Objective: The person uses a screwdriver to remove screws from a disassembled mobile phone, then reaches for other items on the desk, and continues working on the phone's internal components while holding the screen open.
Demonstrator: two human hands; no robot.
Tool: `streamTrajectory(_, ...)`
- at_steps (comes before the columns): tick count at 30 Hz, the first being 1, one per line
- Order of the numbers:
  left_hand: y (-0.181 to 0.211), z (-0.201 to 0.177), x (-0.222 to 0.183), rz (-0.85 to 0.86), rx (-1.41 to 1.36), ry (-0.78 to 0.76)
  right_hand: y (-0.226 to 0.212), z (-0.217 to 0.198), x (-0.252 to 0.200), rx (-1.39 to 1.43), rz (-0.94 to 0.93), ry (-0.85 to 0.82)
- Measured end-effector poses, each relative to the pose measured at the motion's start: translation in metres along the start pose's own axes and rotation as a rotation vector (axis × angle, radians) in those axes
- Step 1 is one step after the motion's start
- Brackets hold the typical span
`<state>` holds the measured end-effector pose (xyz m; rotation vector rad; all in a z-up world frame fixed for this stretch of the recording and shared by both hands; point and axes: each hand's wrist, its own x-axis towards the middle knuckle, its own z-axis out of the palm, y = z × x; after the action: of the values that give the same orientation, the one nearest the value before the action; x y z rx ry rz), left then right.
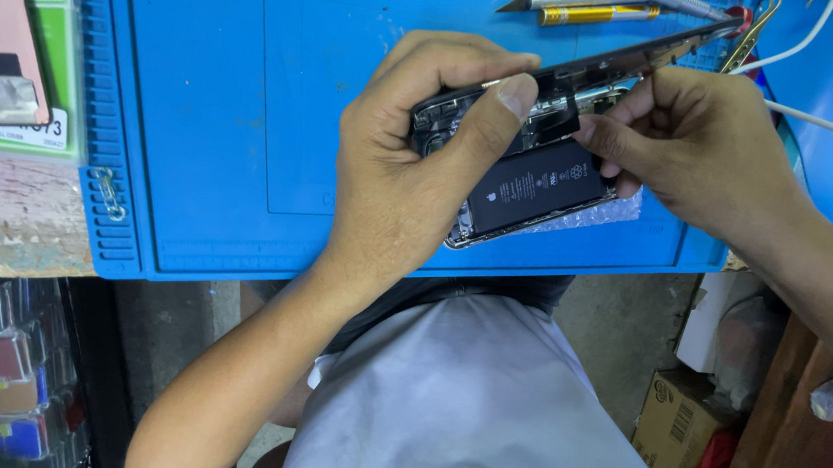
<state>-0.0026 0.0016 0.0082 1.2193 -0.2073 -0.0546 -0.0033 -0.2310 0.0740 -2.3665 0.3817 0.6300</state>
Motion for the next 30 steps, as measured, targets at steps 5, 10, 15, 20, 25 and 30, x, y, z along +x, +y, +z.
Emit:
streamTrajectory(5,-0.0004,-0.0007,0.0000,0.005,0.011,0.006,0.0016,0.0017,0.0015,0.055,-0.027,-0.008)
streamTrajectory(10,0.0017,0.0000,0.0009,0.000,0.014,-0.004,-0.0008,0.0000,0.0013,0.047,0.002,-0.017)
streamTrajectory(15,0.0001,-0.0008,-0.0011,0.007,0.001,0.000,-0.0013,0.0001,0.0037,0.062,-0.006,-0.039)
streamTrajectory(20,0.0037,-0.0016,0.0016,0.001,0.006,0.001,-0.0034,-0.0004,0.0034,0.031,0.035,-0.036)
streamTrajectory(25,0.0054,-0.0002,0.0024,-0.016,0.006,0.002,-0.0017,-0.0007,0.0048,0.046,0.042,-0.039)
streamTrajectory(30,0.0063,-0.0011,0.0018,0.002,0.022,0.005,-0.0021,-0.0013,0.0052,0.040,0.004,-0.059)
